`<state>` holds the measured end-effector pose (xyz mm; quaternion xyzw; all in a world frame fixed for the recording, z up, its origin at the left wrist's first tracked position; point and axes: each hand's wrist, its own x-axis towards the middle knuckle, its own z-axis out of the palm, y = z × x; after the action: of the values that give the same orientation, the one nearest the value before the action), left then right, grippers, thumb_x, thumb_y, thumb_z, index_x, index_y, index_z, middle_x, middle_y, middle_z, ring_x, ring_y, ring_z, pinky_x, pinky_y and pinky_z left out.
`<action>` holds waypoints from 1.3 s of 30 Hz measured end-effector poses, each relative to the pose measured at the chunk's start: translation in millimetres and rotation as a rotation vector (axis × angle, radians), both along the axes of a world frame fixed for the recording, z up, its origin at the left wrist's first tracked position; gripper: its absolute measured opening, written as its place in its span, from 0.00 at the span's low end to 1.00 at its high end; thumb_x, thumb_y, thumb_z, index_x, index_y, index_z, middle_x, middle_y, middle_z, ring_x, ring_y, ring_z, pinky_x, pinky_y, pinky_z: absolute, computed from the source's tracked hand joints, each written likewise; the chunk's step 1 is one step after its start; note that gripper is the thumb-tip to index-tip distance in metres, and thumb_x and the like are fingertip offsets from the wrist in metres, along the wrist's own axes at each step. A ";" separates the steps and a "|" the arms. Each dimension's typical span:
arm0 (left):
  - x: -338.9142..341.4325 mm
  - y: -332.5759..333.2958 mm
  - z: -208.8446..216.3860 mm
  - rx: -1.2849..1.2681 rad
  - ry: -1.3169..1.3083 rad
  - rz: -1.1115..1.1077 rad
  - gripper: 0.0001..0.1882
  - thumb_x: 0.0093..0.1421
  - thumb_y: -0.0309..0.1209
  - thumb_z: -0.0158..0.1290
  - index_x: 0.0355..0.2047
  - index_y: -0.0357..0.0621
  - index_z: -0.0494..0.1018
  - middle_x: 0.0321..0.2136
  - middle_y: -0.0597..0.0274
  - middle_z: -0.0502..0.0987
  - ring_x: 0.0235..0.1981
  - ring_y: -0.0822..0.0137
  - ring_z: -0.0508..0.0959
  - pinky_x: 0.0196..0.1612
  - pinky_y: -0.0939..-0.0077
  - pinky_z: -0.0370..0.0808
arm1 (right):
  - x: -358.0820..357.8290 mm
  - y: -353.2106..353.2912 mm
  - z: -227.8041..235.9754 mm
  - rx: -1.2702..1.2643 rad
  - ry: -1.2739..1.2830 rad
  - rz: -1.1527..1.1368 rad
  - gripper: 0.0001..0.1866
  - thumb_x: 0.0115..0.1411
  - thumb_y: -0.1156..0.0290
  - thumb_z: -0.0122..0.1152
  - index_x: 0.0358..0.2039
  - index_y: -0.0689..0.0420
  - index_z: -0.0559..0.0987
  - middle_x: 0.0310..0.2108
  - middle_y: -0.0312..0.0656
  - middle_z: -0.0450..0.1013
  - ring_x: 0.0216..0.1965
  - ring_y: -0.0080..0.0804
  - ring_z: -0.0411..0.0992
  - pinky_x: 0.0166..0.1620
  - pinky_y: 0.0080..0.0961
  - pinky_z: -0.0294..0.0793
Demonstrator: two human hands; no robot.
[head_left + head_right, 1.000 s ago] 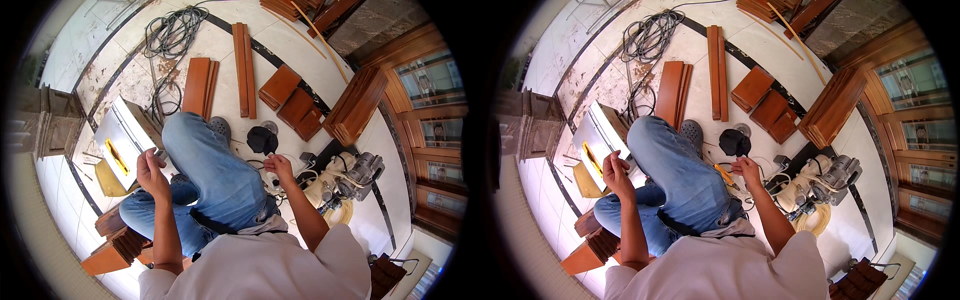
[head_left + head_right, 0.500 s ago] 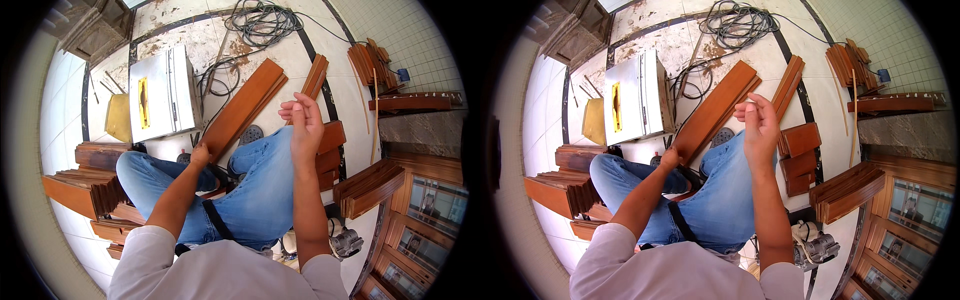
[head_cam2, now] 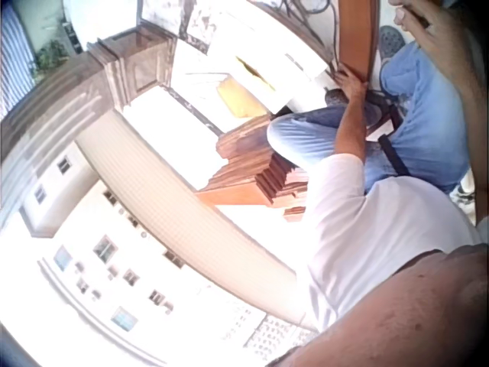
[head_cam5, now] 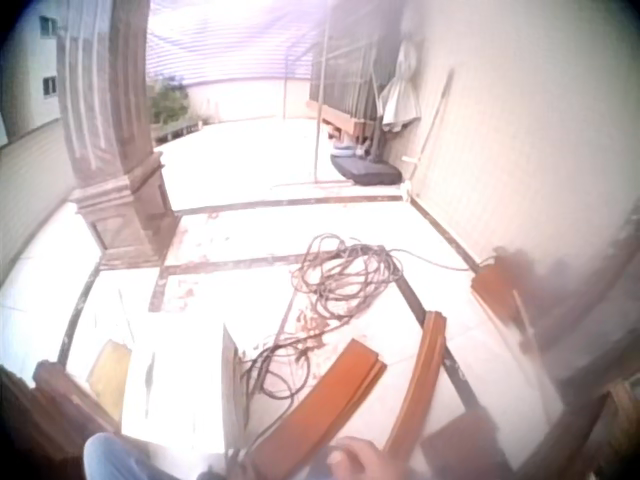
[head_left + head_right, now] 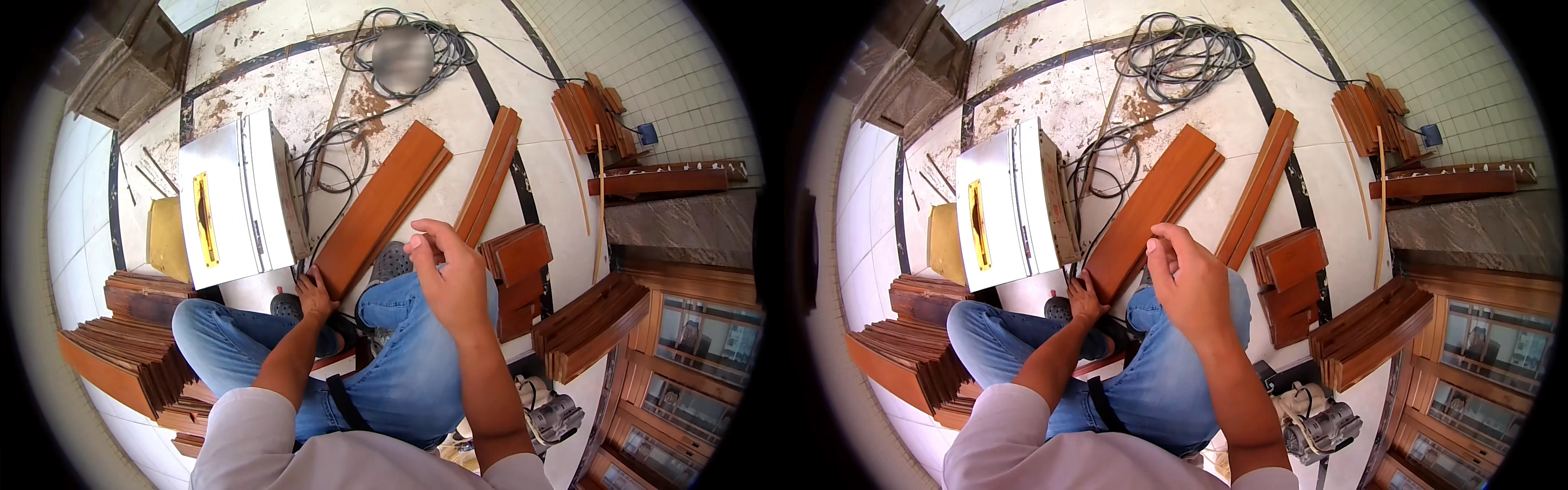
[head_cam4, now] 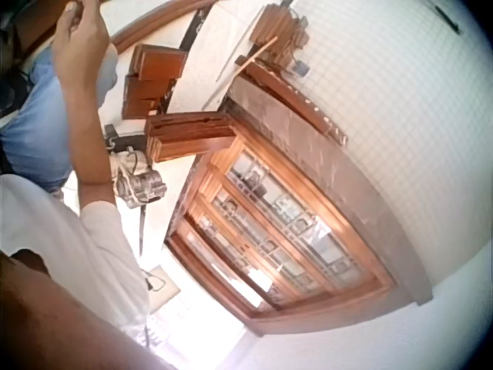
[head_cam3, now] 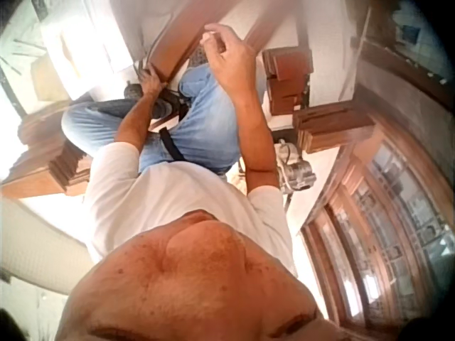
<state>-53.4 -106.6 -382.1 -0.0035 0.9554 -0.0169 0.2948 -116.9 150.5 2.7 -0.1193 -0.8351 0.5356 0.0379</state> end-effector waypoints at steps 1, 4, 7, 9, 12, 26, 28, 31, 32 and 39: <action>0.2 0.9 0.1 0.002 0.040 -0.008 0.77 0.41 0.58 0.74 0.77 0.40 0.36 0.65 0.30 0.57 0.66 0.37 0.61 0.70 0.45 0.55 | -1.5 0.3 -2.2 -0.009 0.002 -0.007 0.14 0.69 0.66 0.62 0.49 0.63 0.81 0.31 0.43 0.83 0.31 0.30 0.80 0.39 0.27 0.79; -2.6 0.5 20.1 0.035 0.026 -0.005 0.77 0.39 0.57 0.75 0.78 0.43 0.36 0.64 0.31 0.58 0.66 0.37 0.62 0.70 0.44 0.56 | -4.5 -2.2 -4.9 -0.034 0.012 -0.033 0.14 0.69 0.66 0.61 0.48 0.63 0.81 0.30 0.44 0.82 0.32 0.30 0.81 0.39 0.27 0.79; -12.0 2.1 52.0 0.091 -0.075 0.020 0.77 0.39 0.56 0.73 0.78 0.44 0.35 0.64 0.30 0.58 0.67 0.36 0.61 0.71 0.44 0.55 | -6.1 -1.5 -11.3 -0.002 0.019 -0.027 0.13 0.69 0.66 0.60 0.46 0.62 0.81 0.30 0.44 0.82 0.32 0.30 0.81 0.39 0.27 0.79; -14.2 0.2 66.4 0.200 -0.157 0.028 0.76 0.40 0.56 0.72 0.78 0.43 0.36 0.65 0.28 0.58 0.68 0.34 0.61 0.70 0.44 0.56 | -7.9 -2.0 -16.9 0.021 0.011 -0.020 0.13 0.70 0.65 0.59 0.45 0.62 0.81 0.30 0.45 0.83 0.32 0.30 0.82 0.39 0.28 0.79; -13.6 -3.1 80.9 0.587 -0.281 0.075 0.73 0.44 0.57 0.70 0.78 0.42 0.37 0.60 0.31 0.66 0.62 0.41 0.70 0.65 0.53 0.65 | -11.8 -5.7 -18.4 -0.133 0.014 -0.014 0.13 0.70 0.65 0.59 0.45 0.62 0.81 0.30 0.45 0.83 0.32 0.30 0.82 0.38 0.27 0.79; 6.8 -30.2 245.4 1.739 -0.984 0.752 0.49 0.60 0.68 0.54 0.65 0.38 0.64 0.49 0.42 0.77 0.50 0.47 0.80 0.55 0.50 0.77 | -4.1 12.0 -35.2 0.157 0.026 -0.016 0.17 0.70 0.59 0.55 0.43 0.61 0.82 0.32 0.47 0.84 0.34 0.42 0.82 0.41 0.36 0.80; 28.1 -41.0 269.4 1.805 -0.986 0.708 0.49 0.60 0.69 0.53 0.67 0.40 0.63 0.52 0.42 0.76 0.53 0.46 0.80 0.57 0.49 0.76 | 4.2 3.9 -33.2 0.348 0.010 0.008 0.18 0.71 0.58 0.54 0.43 0.61 0.82 0.33 0.50 0.83 0.37 0.49 0.82 0.42 0.42 0.80; 53.7 -58.1 293.9 1.911 -0.966 0.657 0.53 0.59 0.70 0.53 0.70 0.41 0.61 0.56 0.40 0.75 0.56 0.45 0.78 0.59 0.48 0.75 | 7.5 -17.9 -23.1 0.657 0.018 0.142 0.20 0.71 0.57 0.54 0.42 0.63 0.80 0.36 0.54 0.82 0.39 0.56 0.81 0.44 0.47 0.79; 62.0 -62.0 301.9 1.940 -0.941 0.664 0.55 0.57 0.72 0.53 0.71 0.41 0.60 0.57 0.39 0.75 0.57 0.44 0.78 0.60 0.47 0.74 | 7.5 -25.3 -27.5 0.700 0.037 0.210 0.20 0.71 0.57 0.53 0.42 0.64 0.80 0.37 0.56 0.82 0.40 0.58 0.80 0.45 0.49 0.79; 106.6 -78.1 358.0 2.097 -0.720 0.687 0.65 0.48 0.77 0.57 0.73 0.40 0.56 0.60 0.33 0.73 0.59 0.40 0.77 0.62 0.45 0.73 | -1.5 -95.1 -81.4 0.329 -0.154 0.243 0.22 0.73 0.55 0.52 0.47 0.66 0.77 0.43 0.58 0.80 0.45 0.52 0.80 0.45 0.47 0.77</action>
<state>53.3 -184.7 -24.1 -0.0117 0.3103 0.8638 0.3967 -118.5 55.4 -78.7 -0.0504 -0.9200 0.3820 -0.0718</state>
